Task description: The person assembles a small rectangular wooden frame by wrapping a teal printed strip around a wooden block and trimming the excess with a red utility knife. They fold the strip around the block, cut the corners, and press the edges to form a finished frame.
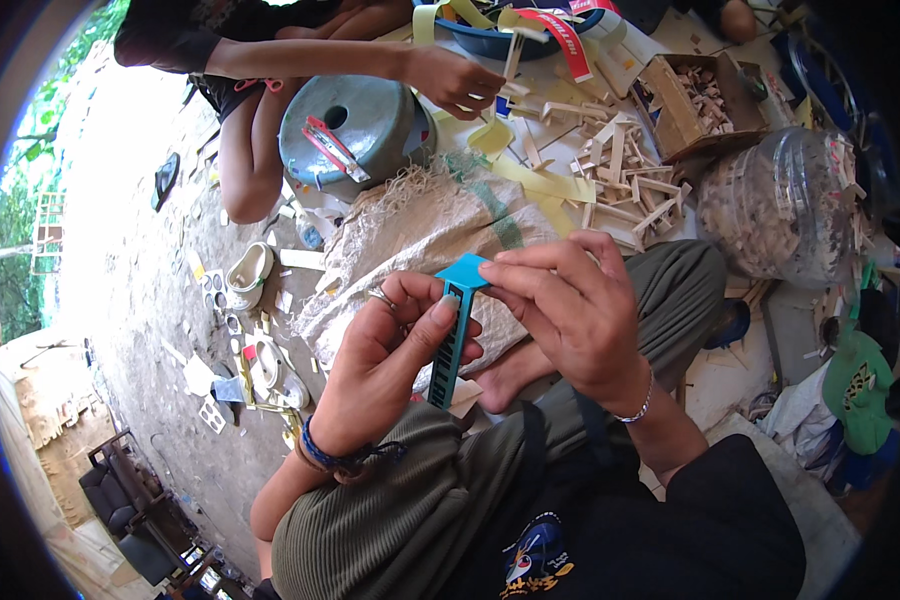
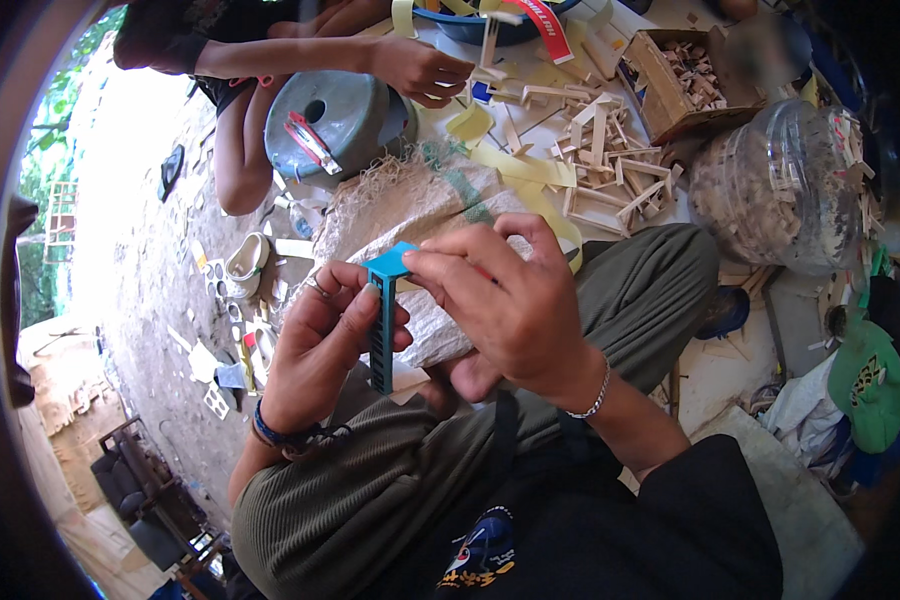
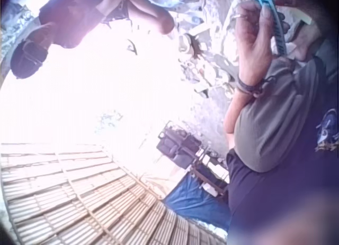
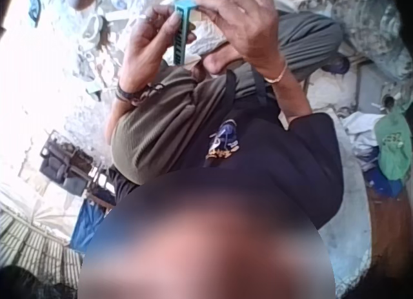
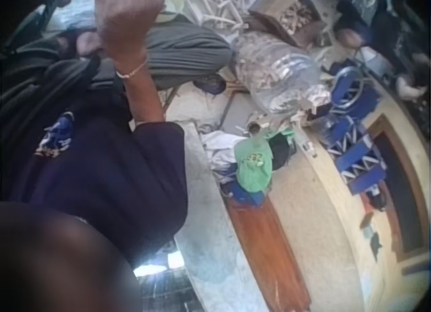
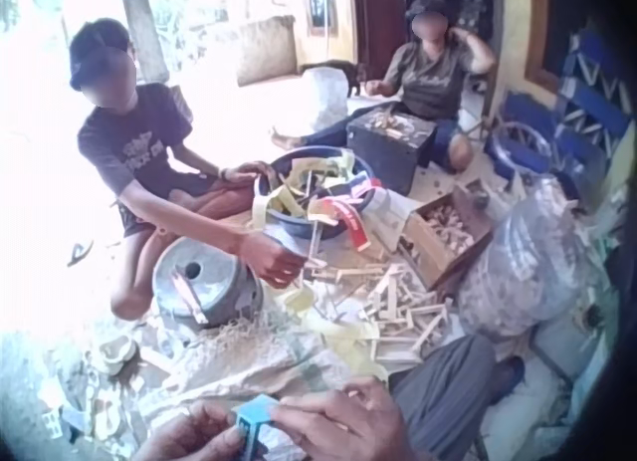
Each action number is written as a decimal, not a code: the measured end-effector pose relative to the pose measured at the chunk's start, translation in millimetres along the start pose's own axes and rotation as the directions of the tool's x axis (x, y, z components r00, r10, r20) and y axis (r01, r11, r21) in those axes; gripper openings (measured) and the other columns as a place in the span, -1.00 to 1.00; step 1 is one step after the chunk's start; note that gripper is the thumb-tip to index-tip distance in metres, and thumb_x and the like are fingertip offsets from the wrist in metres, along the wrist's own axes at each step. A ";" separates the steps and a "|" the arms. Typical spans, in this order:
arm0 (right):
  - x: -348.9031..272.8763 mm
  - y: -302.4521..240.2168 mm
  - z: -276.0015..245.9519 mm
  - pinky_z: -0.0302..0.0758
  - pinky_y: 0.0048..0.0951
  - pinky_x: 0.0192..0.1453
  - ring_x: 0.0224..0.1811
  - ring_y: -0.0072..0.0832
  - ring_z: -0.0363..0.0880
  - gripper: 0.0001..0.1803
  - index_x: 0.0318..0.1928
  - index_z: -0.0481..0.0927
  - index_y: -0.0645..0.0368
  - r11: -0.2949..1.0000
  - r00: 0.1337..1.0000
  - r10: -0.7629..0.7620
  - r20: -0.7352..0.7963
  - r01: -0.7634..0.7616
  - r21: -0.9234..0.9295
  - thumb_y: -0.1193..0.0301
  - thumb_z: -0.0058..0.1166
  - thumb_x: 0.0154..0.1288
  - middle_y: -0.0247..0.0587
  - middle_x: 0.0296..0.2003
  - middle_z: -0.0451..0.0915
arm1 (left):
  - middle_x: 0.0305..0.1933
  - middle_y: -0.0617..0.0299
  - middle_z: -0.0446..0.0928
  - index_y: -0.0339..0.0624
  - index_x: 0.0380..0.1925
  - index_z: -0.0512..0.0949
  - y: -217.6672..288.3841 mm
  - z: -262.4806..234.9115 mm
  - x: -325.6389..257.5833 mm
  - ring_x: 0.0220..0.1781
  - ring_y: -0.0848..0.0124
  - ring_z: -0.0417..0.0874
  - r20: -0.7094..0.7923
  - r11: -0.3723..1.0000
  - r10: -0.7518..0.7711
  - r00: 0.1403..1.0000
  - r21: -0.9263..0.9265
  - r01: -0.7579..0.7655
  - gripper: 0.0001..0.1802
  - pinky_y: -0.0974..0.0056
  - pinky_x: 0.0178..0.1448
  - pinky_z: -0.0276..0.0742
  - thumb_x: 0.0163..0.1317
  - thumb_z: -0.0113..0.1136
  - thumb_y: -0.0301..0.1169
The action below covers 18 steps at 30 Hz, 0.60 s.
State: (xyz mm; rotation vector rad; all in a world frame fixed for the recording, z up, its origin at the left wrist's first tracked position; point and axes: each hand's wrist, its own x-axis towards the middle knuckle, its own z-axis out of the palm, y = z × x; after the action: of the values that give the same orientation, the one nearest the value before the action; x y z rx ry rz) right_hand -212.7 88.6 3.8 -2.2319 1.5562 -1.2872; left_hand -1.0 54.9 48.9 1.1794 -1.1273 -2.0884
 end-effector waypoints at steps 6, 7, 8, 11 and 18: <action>-6.2 5.0 -5.9 0.39 -0.34 0.01 -0.17 -0.59 0.66 -0.70 -0.09 0.74 0.07 0.990 0.991 -0.125 -0.046 0.121 -0.073 0.31 0.37 0.16 -0.44 -0.18 0.71 | -0.07 0.05 0.68 -0.31 0.08 0.43 2.6 -4.3 0.7 -0.05 0.33 0.73 0.118 0.995 -0.035 0.992 0.095 0.024 -0.75 0.23 0.09 0.66 0.49 0.12 -0.47; -7.2 5.3 -6.9 0.41 -0.33 0.00 -0.18 -0.57 0.66 -0.69 -0.09 0.73 0.06 0.992 0.991 -0.118 -0.067 0.114 -0.058 0.33 0.41 0.14 -0.44 -0.17 0.72 | -0.07 0.04 0.68 -0.32 0.09 0.44 3.5 -4.5 -0.5 -0.04 0.33 0.73 0.124 0.993 -0.067 0.990 0.108 0.054 -0.75 0.22 0.10 0.66 0.47 0.14 -0.49; -8.2 5.5 -7.5 0.43 -0.32 -0.01 -0.20 -0.56 0.66 -0.68 -0.08 0.73 0.04 0.993 0.990 -0.111 -0.089 0.108 -0.042 0.35 0.44 0.11 -0.44 -0.17 0.72 | -0.06 0.02 0.69 -0.34 0.09 0.47 3.5 -3.4 -1.4 -0.03 0.32 0.73 0.141 0.998 -0.024 0.990 0.060 0.015 -0.72 0.20 0.13 0.66 0.43 0.18 -0.54; -9.8 5.3 -5.1 0.44 -0.29 -0.02 -0.21 -0.50 0.66 -0.71 -0.12 0.73 0.04 0.993 0.987 -0.082 -0.140 0.069 -0.092 0.30 0.43 0.14 -0.41 -0.19 0.72 | -0.06 0.03 0.69 -0.36 0.10 0.48 5.6 -2.6 -1.8 -0.03 0.32 0.73 0.136 0.996 -0.053 0.989 0.081 0.042 -0.72 0.20 0.12 0.66 0.43 0.17 -0.55; -10.5 7.4 -3.3 0.47 -0.25 -0.03 -0.20 -0.39 0.66 -0.71 -0.24 0.68 0.09 0.998 0.986 -0.029 -0.162 0.018 -0.068 0.25 0.46 0.11 -0.31 -0.25 0.70 | -0.07 0.06 0.69 -0.39 0.08 0.50 6.1 -5.2 -0.9 0.01 0.35 0.72 0.123 0.978 0.006 0.992 0.207 -0.031 -0.74 0.24 0.14 0.64 0.42 0.18 -0.58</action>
State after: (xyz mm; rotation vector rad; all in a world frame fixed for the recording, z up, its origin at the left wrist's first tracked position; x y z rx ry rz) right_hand -221.3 94.9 -4.0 -2.2409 1.6548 -1.4803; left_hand 4.0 50.1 53.0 1.1409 -1.4389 -2.0919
